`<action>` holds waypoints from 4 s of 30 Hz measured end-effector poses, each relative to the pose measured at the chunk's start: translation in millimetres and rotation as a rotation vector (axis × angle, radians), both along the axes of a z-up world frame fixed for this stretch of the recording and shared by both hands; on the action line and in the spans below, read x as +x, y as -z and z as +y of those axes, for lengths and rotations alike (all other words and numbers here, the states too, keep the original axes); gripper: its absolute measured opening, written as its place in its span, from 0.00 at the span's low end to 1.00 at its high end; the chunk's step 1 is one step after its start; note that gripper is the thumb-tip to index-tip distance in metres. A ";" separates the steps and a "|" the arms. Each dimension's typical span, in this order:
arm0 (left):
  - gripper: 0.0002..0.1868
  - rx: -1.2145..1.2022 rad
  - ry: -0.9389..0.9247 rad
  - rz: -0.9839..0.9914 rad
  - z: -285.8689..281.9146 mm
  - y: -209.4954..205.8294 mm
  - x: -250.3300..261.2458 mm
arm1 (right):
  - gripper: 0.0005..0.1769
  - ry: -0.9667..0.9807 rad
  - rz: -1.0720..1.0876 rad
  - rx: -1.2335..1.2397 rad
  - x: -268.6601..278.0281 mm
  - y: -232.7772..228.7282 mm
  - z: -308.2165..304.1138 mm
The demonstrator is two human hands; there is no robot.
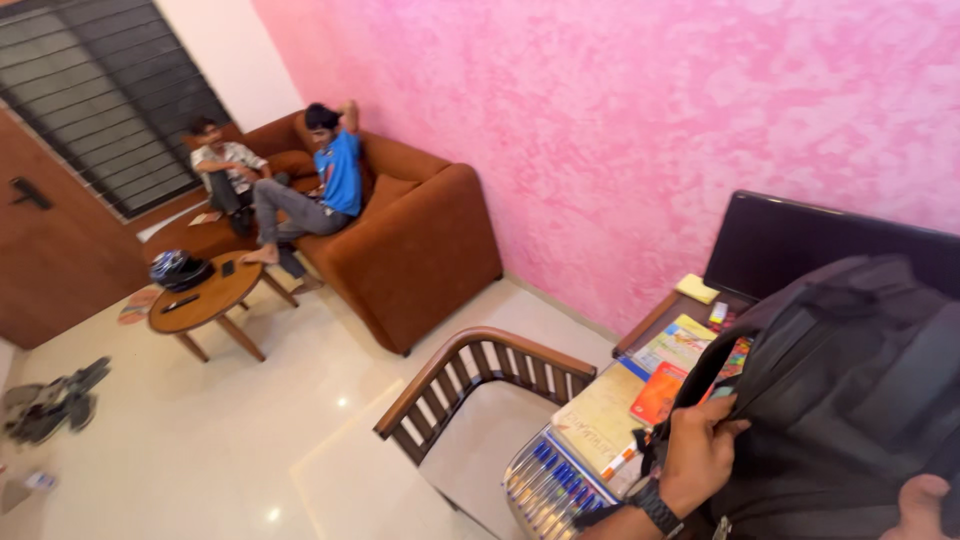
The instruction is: The person places a black backpack on a chair, then picks up several blue pens from a desk and places them into a pen holder. The person then moves the pen holder to the right side of the desk and picks up two books, placing them on the chair.
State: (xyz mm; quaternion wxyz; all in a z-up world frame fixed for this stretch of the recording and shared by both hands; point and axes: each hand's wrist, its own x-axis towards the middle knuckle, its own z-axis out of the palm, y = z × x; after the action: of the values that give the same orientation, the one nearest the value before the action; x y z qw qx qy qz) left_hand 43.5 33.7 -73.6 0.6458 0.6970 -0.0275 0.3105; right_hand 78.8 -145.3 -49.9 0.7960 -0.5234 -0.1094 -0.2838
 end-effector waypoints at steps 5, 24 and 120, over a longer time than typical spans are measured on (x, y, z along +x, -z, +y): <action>0.13 -0.004 -0.016 -0.052 23.7 -43.8 -24.0 | 0.28 -0.163 -0.047 0.000 -22.8 -34.7 34.5; 0.42 -0.079 -0.107 0.228 256.5 38.4 -298.4 | 0.31 -0.489 -0.346 -0.051 -167.7 -159.2 237.6; 0.44 0.444 1.089 0.343 203.7 117.9 -261.5 | 0.41 0.600 0.857 -0.253 -509.3 278.7 175.8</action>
State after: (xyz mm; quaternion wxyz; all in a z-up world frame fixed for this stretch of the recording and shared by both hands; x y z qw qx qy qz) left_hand -218.0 237.3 -191.5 0.5461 0.7408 -0.3395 -0.1943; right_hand -430.5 30.5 -328.5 0.5839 -0.6925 0.3461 -0.2442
